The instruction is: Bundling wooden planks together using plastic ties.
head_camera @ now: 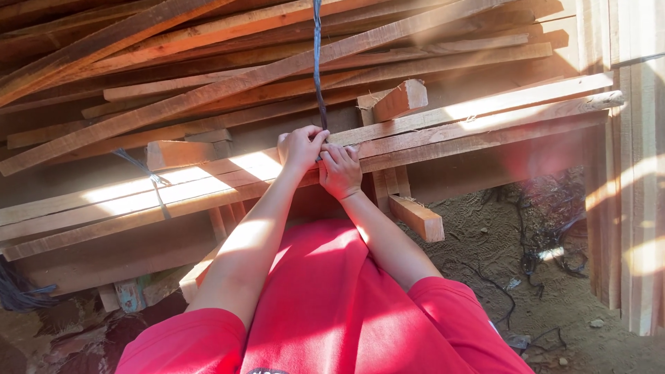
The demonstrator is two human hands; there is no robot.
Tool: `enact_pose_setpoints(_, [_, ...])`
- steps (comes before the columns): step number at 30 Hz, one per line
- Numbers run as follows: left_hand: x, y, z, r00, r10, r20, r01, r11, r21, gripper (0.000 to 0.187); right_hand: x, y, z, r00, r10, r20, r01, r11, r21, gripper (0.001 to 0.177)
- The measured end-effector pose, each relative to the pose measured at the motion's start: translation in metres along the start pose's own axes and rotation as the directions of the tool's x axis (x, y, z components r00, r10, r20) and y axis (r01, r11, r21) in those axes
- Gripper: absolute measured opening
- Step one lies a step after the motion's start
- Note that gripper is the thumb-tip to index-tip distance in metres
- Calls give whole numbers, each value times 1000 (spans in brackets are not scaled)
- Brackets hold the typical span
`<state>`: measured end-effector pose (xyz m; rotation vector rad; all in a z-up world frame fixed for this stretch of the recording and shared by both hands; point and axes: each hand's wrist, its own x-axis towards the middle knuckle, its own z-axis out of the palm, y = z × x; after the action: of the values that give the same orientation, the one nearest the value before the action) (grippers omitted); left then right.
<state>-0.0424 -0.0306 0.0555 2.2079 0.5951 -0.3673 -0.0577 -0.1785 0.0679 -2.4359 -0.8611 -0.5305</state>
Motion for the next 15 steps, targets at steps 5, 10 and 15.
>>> enact_pose_setpoints(5, [18, 14, 7, 985, -171, -14, 171, 985, 17, 18, -1, 1, 2, 1000, 2, 10, -2, 1000, 6, 11])
enact_pose_setpoints(10, [29, 22, 4, 946, -312, 89, 301, 946, 119, 19, -5, 3, 2, 1000, 17, 7, -17, 1000, 22, 10])
enact_pose_setpoints(15, [33, 35, -10, 913, -368, 178, 345, 927, 145, 22, 41, -8, -13, 750, 604, 268, -648, 594, 476, 23])
